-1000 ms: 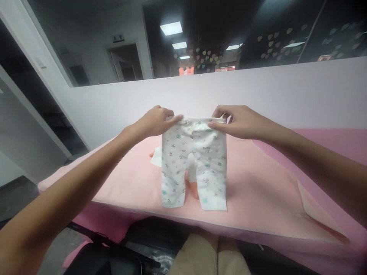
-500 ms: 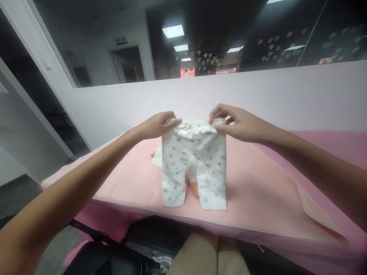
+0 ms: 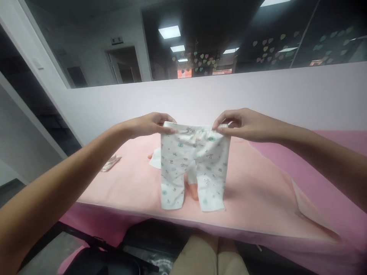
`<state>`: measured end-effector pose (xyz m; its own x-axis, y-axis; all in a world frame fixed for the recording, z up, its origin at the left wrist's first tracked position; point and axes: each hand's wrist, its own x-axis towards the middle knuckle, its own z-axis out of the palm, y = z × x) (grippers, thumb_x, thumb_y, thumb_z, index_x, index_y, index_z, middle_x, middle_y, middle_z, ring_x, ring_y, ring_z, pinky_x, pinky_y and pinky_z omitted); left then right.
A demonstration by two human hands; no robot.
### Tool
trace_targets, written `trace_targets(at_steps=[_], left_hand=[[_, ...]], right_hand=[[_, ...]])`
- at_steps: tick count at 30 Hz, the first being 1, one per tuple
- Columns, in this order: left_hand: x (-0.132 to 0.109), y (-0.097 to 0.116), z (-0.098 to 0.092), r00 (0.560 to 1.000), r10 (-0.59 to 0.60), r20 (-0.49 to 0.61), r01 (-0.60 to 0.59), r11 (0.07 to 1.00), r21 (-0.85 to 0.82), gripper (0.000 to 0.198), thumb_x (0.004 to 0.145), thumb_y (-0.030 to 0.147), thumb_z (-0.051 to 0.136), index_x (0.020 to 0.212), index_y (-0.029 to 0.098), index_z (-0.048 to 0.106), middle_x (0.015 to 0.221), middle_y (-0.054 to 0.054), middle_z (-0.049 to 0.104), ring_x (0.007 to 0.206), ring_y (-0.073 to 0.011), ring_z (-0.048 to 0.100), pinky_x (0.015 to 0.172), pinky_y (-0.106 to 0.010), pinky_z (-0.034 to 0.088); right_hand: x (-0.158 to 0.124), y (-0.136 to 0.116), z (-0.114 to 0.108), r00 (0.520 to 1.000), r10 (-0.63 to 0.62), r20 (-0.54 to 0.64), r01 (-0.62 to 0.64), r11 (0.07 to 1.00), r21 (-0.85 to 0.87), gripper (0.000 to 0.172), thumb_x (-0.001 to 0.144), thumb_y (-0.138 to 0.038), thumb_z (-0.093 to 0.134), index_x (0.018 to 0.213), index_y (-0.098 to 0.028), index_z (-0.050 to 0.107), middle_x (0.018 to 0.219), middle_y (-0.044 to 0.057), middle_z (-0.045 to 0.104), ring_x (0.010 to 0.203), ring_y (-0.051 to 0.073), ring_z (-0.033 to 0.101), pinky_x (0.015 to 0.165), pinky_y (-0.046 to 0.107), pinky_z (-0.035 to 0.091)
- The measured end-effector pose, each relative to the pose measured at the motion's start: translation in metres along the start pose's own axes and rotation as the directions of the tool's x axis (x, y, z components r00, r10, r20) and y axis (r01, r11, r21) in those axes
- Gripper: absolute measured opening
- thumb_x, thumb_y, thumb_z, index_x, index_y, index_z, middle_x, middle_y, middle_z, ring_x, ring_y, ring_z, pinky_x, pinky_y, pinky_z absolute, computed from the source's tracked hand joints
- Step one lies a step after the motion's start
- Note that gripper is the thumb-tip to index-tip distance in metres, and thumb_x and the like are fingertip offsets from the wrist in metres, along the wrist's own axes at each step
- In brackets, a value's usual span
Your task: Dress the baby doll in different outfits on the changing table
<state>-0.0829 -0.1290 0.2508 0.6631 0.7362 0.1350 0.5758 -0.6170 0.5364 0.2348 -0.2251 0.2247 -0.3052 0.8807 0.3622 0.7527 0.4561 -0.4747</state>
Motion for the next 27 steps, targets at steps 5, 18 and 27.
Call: trace_targets(at_steps=[5, 18, 27], left_hand=[[-0.003, -0.007, 0.005, 0.999, -0.029, 0.02, 0.028, 0.997, 0.078, 0.039, 0.076, 0.053, 0.08, 0.101, 0.023, 0.079, 0.102, -0.009, 0.075, 0.095, -0.0274, 0.067, 0.079, -0.035, 0.051], [-0.007, -0.032, 0.064, 0.991, 0.094, -0.091, -0.113, 0.967, -0.226, 0.042, 0.093, 0.048, 0.064, 0.128, 0.027, 0.055, 0.107, -0.006, 0.069, 0.092, -0.0203, 0.067, 0.078, -0.033, 0.051], [-0.014, -0.019, 0.086, 0.988, 0.084, -0.128, -0.126, 0.921, -0.37, 0.029, 0.086, 0.042, 0.072, 0.102, 0.02, 0.062, 0.103, -0.005, 0.069, 0.095, -0.0192, 0.064, 0.083, -0.033, 0.049]], right_hand=[[-0.002, 0.019, 0.012, 0.994, -0.092, 0.057, 0.098, 0.989, -0.114, 0.019, 0.088, -0.032, 0.064, 0.102, -0.027, 0.075, 0.112, 0.005, 0.073, 0.092, 0.024, 0.064, 0.08, 0.038, 0.051], [-0.042, 0.037, 0.049, 0.98, -0.087, 0.179, 0.123, 0.972, -0.201, 0.025, 0.1, -0.034, 0.048, 0.114, -0.029, 0.068, 0.115, 0.008, 0.068, 0.091, 0.024, 0.065, 0.071, 0.036, 0.051], [-0.07, 0.028, 0.038, 0.952, -0.135, 0.275, 0.181, 0.972, -0.148, 0.039, 0.095, -0.03, 0.058, 0.133, -0.03, 0.062, 0.127, 0.007, 0.068, 0.104, 0.027, 0.066, 0.081, 0.039, 0.055]])
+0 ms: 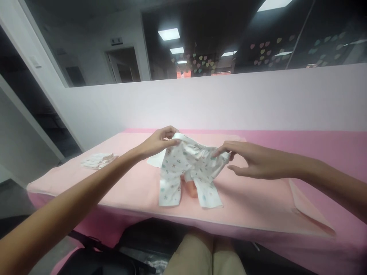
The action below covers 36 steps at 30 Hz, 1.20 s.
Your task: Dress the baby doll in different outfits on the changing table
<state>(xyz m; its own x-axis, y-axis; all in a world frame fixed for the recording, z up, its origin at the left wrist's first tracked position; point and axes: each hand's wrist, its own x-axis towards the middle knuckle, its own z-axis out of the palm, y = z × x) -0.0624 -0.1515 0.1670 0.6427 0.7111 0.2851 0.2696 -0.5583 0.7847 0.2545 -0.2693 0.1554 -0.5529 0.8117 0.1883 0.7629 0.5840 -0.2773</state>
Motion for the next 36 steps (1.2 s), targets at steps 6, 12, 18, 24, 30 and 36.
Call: trace_targets(at_steps=[6, 12, 18, 24, 30, 36], left_hand=[[-0.008, 0.009, 0.012, 0.995, 0.012, -0.095, -0.013, 1.0, -0.011, 0.039, 0.086, 0.055, 0.071, 0.094, 0.017, 0.064, 0.097, -0.007, 0.069, 0.089, -0.0193, 0.064, 0.077, -0.032, 0.048], [-0.004, 0.018, 0.023, 0.964, 0.147, -0.222, -0.109, 0.978, 0.175, 0.04, 0.088, 0.057, 0.069, 0.098, 0.018, 0.064, 0.102, -0.006, 0.067, 0.09, -0.0177, 0.059, 0.081, -0.031, 0.046], [0.005, 0.033, 0.022, 0.927, 0.255, -0.275, -0.186, 0.949, 0.254, 0.036, 0.09, 0.053, 0.067, 0.099, 0.018, 0.064, 0.104, -0.005, 0.067, 0.088, -0.0166, 0.058, 0.081, -0.029, 0.046], [-0.001, 0.054, 0.024, 0.908, 0.341, -0.243, -0.28, 0.926, 0.252, 0.03, 0.092, 0.047, 0.066, 0.1, 0.018, 0.066, 0.104, -0.006, 0.068, 0.088, -0.0163, 0.061, 0.081, -0.029, 0.048], [-0.006, 0.073, 0.032, 0.909, 0.344, -0.237, -0.299, 0.932, 0.206, 0.027, 0.093, 0.041, 0.065, 0.102, 0.016, 0.068, 0.101, -0.007, 0.07, 0.089, -0.017, 0.062, 0.082, -0.03, 0.047], [-0.001, 0.09, 0.034, 0.909, 0.346, -0.234, -0.342, 0.938, 0.056, 0.024, 0.09, 0.038, 0.071, 0.099, 0.016, 0.069, 0.107, -0.009, 0.072, 0.095, -0.0193, 0.066, 0.083, -0.031, 0.051]], right_hand=[[0.002, -0.009, -0.001, 0.961, -0.23, -0.151, 0.204, 0.964, -0.171, 0.031, 0.101, -0.028, 0.055, 0.13, -0.027, 0.066, 0.116, 0.009, 0.069, 0.103, 0.025, 0.063, 0.084, 0.04, 0.053], [0.017, -0.044, 0.002, 0.784, -0.599, -0.166, 0.488, 0.758, -0.433, 0.009, 0.101, -0.024, 0.06, 0.102, -0.021, 0.069, 0.126, 0.011, 0.067, 0.126, 0.029, 0.054, 0.101, 0.048, 0.047], [0.034, -0.064, -0.003, 0.825, -0.56, -0.067, 0.509, 0.79, -0.341, 0.015, 0.105, -0.032, 0.053, 0.098, -0.021, 0.061, 0.093, 0.006, 0.068, 0.09, 0.023, 0.059, 0.091, 0.042, 0.044], [0.03, -0.068, -0.026, 0.931, -0.311, -0.19, 0.271, 0.94, -0.208, 0.023, 0.105, -0.039, 0.042, 0.089, -0.023, 0.048, 0.081, 0.002, 0.058, 0.078, 0.023, 0.052, 0.086, 0.042, 0.041], [0.031, -0.083, -0.04, 0.91, -0.262, -0.32, 0.245, 0.965, -0.094, 0.007, 0.096, -0.025, 0.042, 0.098, -0.023, 0.049, 0.091, 0.003, 0.062, 0.076, 0.023, 0.053, 0.07, 0.035, 0.041], [0.041, -0.087, -0.057, 0.834, -0.278, -0.477, 0.253, 0.96, -0.116, 0.02, 0.094, -0.029, 0.055, 0.112, -0.022, 0.062, 0.107, 0.007, 0.071, 0.089, 0.024, 0.063, 0.076, 0.035, 0.045]])
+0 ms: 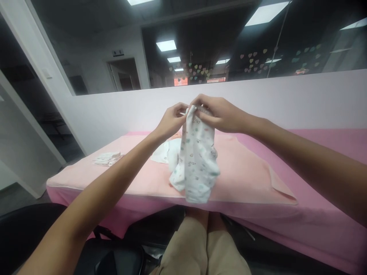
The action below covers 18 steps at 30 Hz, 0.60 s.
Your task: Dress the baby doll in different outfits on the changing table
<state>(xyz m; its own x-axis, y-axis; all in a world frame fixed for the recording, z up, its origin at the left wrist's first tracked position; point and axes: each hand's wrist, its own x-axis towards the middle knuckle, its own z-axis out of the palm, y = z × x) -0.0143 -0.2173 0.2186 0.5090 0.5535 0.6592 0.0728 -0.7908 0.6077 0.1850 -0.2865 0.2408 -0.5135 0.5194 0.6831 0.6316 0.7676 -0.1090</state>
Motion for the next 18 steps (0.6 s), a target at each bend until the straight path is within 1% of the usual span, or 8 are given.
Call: trace_targets(at_steps=[4, 7, 10, 12, 15, 18], left_hand=[[0.003, 0.008, 0.004, 1.0, -0.015, 0.007, 0.016, 0.996, -0.088, 0.026, 0.09, 0.04, 0.072, 0.101, 0.016, 0.07, 0.107, -0.01, 0.073, 0.096, -0.0205, 0.068, 0.085, -0.034, 0.054], [0.001, 0.016, 0.007, 0.999, -0.046, 0.008, 0.047, 0.986, -0.162, 0.031, 0.092, 0.046, 0.069, 0.1, 0.016, 0.07, 0.105, -0.01, 0.073, 0.097, -0.0218, 0.069, 0.087, -0.037, 0.055], [-0.004, 0.024, 0.01, 0.997, -0.069, -0.017, 0.064, 0.977, -0.203, 0.04, 0.095, 0.054, 0.064, 0.098, 0.015, 0.07, 0.102, -0.011, 0.074, 0.099, -0.0241, 0.07, 0.091, -0.04, 0.055], [-0.007, 0.028, 0.011, 0.998, -0.058, -0.03, 0.05, 0.979, -0.199, 0.043, 0.093, 0.057, 0.065, 0.098, 0.014, 0.071, 0.103, -0.012, 0.074, 0.102, -0.0253, 0.07, 0.091, -0.04, 0.055], [-0.01, 0.03, 0.012, 0.999, -0.012, -0.048, 0.004, 0.987, -0.16, 0.044, 0.088, 0.056, 0.073, 0.101, 0.014, 0.071, 0.108, -0.012, 0.074, 0.104, -0.0251, 0.069, 0.089, -0.038, 0.056], [-0.009, 0.029, 0.012, 0.996, 0.046, -0.071, -0.053, 0.993, -0.106, 0.042, 0.087, 0.054, 0.075, 0.103, 0.015, 0.071, 0.108, -0.012, 0.074, 0.1, -0.0228, 0.069, 0.086, -0.035, 0.056]], right_hand=[[0.006, 0.003, -0.009, 0.998, 0.025, -0.062, -0.027, 0.999, -0.039, 0.021, 0.094, -0.036, 0.063, 0.109, -0.023, 0.068, 0.105, 0.006, 0.074, 0.092, 0.026, 0.065, 0.079, 0.037, 0.047], [0.007, 0.004, -0.014, 0.992, 0.053, -0.119, -0.06, 0.997, -0.053, 0.026, 0.091, -0.042, 0.069, 0.111, -0.025, 0.069, 0.098, 0.005, 0.073, 0.091, 0.027, 0.067, 0.081, 0.039, 0.048], [0.006, 0.001, -0.017, 0.99, 0.066, -0.124, -0.075, 0.995, -0.067, 0.033, 0.088, -0.045, 0.074, 0.115, -0.026, 0.067, 0.095, 0.004, 0.072, 0.091, 0.028, 0.068, 0.081, 0.04, 0.05], [0.004, -0.001, -0.02, 0.99, 0.07, -0.121, -0.079, 0.994, -0.07, 0.037, 0.086, -0.045, 0.076, 0.117, -0.027, 0.066, 0.094, 0.005, 0.072, 0.09, 0.029, 0.068, 0.08, 0.041, 0.052], [0.003, -0.005, -0.023, 0.99, 0.074, -0.117, -0.083, 0.994, -0.067, 0.043, 0.084, -0.046, 0.079, 0.119, -0.025, 0.065, 0.093, 0.006, 0.071, 0.09, 0.03, 0.067, 0.08, 0.043, 0.052], [0.005, -0.003, -0.028, 0.991, 0.048, -0.122, -0.063, 0.991, -0.116, 0.048, 0.08, -0.051, 0.082, 0.116, -0.024, 0.067, 0.101, 0.009, 0.07, 0.099, 0.034, 0.064, 0.083, 0.047, 0.053]])
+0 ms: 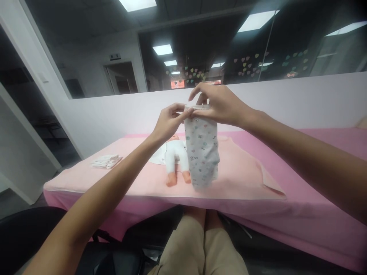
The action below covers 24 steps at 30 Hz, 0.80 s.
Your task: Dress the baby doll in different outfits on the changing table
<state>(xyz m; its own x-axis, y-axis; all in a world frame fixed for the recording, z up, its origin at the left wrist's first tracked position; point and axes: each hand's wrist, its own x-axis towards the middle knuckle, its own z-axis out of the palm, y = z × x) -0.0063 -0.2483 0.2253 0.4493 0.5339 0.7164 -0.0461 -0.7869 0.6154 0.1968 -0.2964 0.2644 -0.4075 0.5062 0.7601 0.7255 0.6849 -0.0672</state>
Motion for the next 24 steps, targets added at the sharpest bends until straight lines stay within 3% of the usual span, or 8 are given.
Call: trace_targets(at_steps=[4, 8, 10, 13, 15, 17, 21, 24], left_hand=[[0.001, 0.004, 0.001, 0.997, 0.075, -0.001, -0.075, 0.995, 0.063, 0.036, 0.088, 0.05, 0.076, 0.103, 0.018, 0.069, 0.107, -0.009, 0.074, 0.098, -0.0202, 0.069, 0.086, -0.032, 0.054], [-0.002, 0.012, 0.0, 0.995, 0.102, -0.003, -0.101, 0.989, 0.106, 0.033, 0.091, 0.05, 0.073, 0.104, 0.02, 0.066, 0.115, -0.008, 0.071, 0.107, -0.0218, 0.067, 0.088, -0.032, 0.053], [-0.01, 0.013, -0.001, 0.994, 0.1, -0.049, -0.093, 0.987, 0.134, 0.034, 0.093, 0.051, 0.069, 0.11, 0.022, 0.064, 0.122, -0.009, 0.068, 0.115, -0.0233, 0.064, 0.091, -0.033, 0.052], [-0.04, 0.004, 0.005, 0.982, 0.075, -0.175, -0.049, 0.988, 0.145, 0.038, 0.101, 0.053, 0.056, 0.127, 0.026, 0.056, 0.136, -0.01, 0.06, 0.127, -0.0241, 0.057, 0.098, -0.034, 0.051], [-0.073, -0.009, 0.016, 0.972, 0.011, -0.236, 0.014, 0.994, 0.104, 0.04, 0.105, 0.053, 0.046, 0.136, 0.028, 0.049, 0.143, -0.01, 0.054, 0.133, -0.0239, 0.053, 0.104, -0.035, 0.049], [-0.111, -0.025, 0.033, 0.963, -0.129, -0.238, 0.135, 0.991, 0.009, 0.042, 0.105, 0.054, 0.043, 0.139, 0.029, 0.046, 0.148, -0.009, 0.051, 0.14, -0.0247, 0.048, 0.112, -0.036, 0.044], [-0.177, -0.051, 0.067, 0.886, -0.439, -0.148, 0.389, 0.878, -0.278, 0.049, 0.102, 0.058, 0.048, 0.143, 0.032, 0.046, 0.153, -0.006, 0.051, 0.15, -0.0267, 0.038, 0.123, -0.038, 0.033], [-0.205, -0.065, 0.082, 0.829, -0.557, -0.054, 0.487, 0.765, -0.421, 0.06, 0.097, 0.06, 0.058, 0.15, 0.033, 0.048, 0.16, -0.004, 0.047, 0.157, -0.0271, 0.027, 0.128, -0.038, 0.026]], right_hand=[[0.003, 0.007, -0.006, 0.999, 0.027, 0.032, -0.027, 0.999, -0.02, 0.05, 0.074, -0.057, 0.084, 0.107, -0.022, 0.071, 0.11, 0.013, 0.067, 0.109, 0.038, 0.059, 0.085, 0.048, 0.053], [0.002, 0.001, -0.011, 0.932, 0.127, 0.339, -0.156, 0.986, 0.059, 0.038, 0.081, -0.059, 0.077, 0.091, -0.022, 0.073, 0.091, 0.008, 0.069, 0.087, 0.029, 0.065, 0.074, 0.04, 0.053], [0.0, -0.006, -0.012, 0.896, 0.123, 0.426, -0.185, 0.977, 0.106, 0.035, 0.085, -0.058, 0.073, 0.091, -0.023, 0.072, 0.09, 0.007, 0.071, 0.082, 0.026, 0.065, 0.072, 0.037, 0.052], [-0.003, -0.019, -0.01, 0.898, 0.111, 0.426, -0.203, 0.963, 0.177, 0.033, 0.088, -0.056, 0.069, 0.099, -0.025, 0.071, 0.102, 0.008, 0.072, 0.087, 0.027, 0.066, 0.072, 0.038, 0.053], [-0.005, -0.026, -0.01, 0.902, 0.126, 0.412, -0.233, 0.947, 0.221, 0.032, 0.09, -0.054, 0.066, 0.104, -0.025, 0.069, 0.108, 0.01, 0.072, 0.09, 0.029, 0.066, 0.073, 0.039, 0.054], [-0.006, -0.029, -0.01, 0.897, 0.156, 0.413, -0.275, 0.93, 0.245, 0.031, 0.091, -0.052, 0.065, 0.106, -0.025, 0.068, 0.109, 0.012, 0.072, 0.09, 0.03, 0.066, 0.072, 0.04, 0.056], [-0.006, -0.026, -0.006, 0.865, 0.264, 0.427, -0.382, 0.898, 0.218, 0.025, 0.091, -0.047, 0.065, 0.097, -0.022, 0.068, 0.096, 0.012, 0.071, 0.082, 0.029, 0.067, 0.067, 0.042, 0.056], [-0.004, -0.019, 0.001, 0.841, 0.329, 0.429, -0.456, 0.858, 0.237, 0.025, 0.093, -0.045, 0.06, 0.088, -0.021, 0.065, 0.087, 0.01, 0.069, 0.076, 0.027, 0.066, 0.065, 0.041, 0.055]])
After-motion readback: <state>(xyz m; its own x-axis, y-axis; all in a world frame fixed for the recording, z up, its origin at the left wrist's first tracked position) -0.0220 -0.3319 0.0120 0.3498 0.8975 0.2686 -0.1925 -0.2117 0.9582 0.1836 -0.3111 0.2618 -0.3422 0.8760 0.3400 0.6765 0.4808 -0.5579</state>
